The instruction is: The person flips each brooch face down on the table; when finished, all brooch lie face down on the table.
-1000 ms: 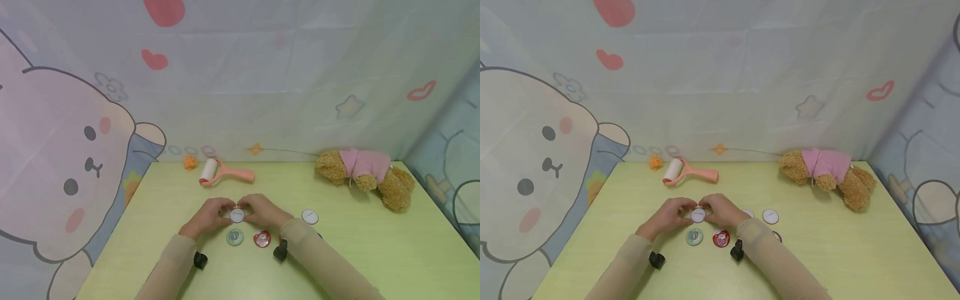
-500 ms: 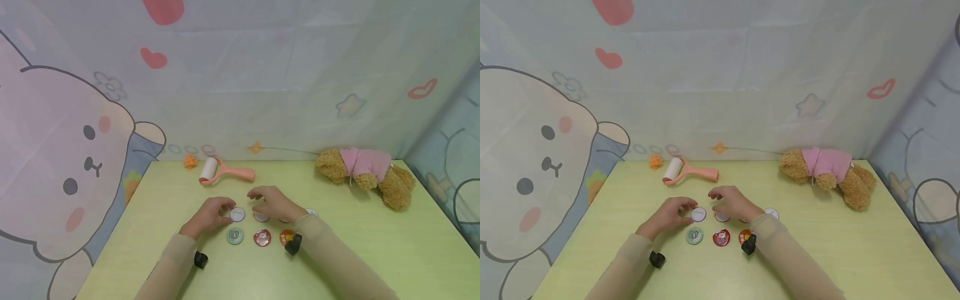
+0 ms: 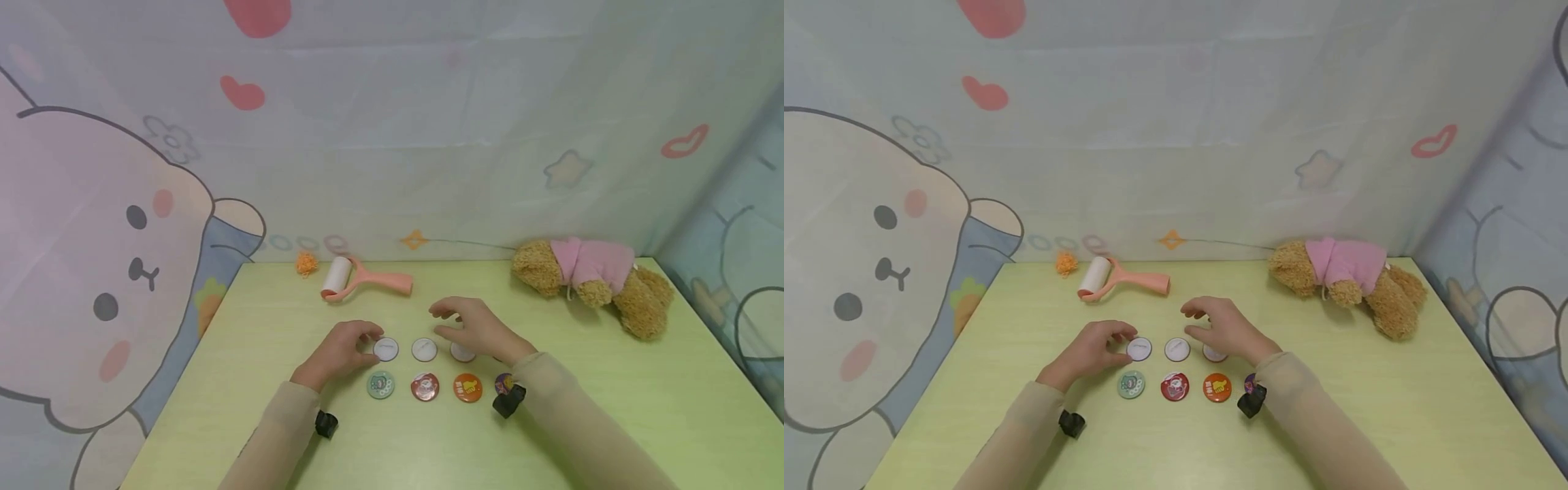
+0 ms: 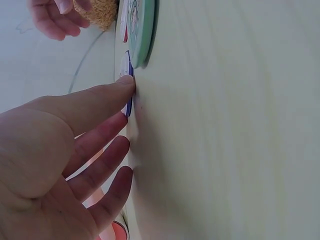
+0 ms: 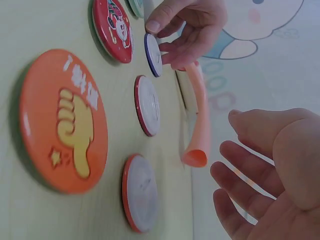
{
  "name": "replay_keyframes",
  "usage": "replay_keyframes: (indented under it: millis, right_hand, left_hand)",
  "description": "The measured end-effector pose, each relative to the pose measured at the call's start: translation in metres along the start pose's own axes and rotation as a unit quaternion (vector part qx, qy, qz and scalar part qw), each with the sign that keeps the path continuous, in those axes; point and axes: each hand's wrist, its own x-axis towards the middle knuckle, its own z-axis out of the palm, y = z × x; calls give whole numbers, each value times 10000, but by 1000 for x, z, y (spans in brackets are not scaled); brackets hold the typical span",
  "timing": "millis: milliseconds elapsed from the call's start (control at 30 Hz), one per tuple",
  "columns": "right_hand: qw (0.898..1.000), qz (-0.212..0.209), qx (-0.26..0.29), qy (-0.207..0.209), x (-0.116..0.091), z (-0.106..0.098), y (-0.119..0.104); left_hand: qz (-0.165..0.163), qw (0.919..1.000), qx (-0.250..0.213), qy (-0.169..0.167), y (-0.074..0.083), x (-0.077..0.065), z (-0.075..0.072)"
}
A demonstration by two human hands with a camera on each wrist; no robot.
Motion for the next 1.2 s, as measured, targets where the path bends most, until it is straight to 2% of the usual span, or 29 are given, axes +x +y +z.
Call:
replay_keyframes:
  millis: [133,400,567,767,933,1033,1200]
  right_hand:
    - [10000,56,48,47,-13,-11,0]
    - [9994,79,-173,285,-40,-32,8]
    - [9989,42,-290,368,-56,-40,16]
    - [9992,-84,-287,259,-72,-43,25]
    - [9992,-171,-344,114,-84,-45,29]
    - [9988,-220,-437,76,-91,-47,31]
    - [9976,-359,-588,1,-103,-49,33]
  left_hand:
    - [-101,9999,-79,7,-1,0,1]
    - [-95,9999,-119,-46,-2,-1,-1]
    - [15,9997,-177,152,-1,-2,-1]
    - [650,9934,-485,814,12,-4,5]
    - [1287,9839,-392,1177,32,-4,13]
    - [1475,9819,-252,1162,47,-2,18]
    - [1687,9820,-139,834,71,0,27]
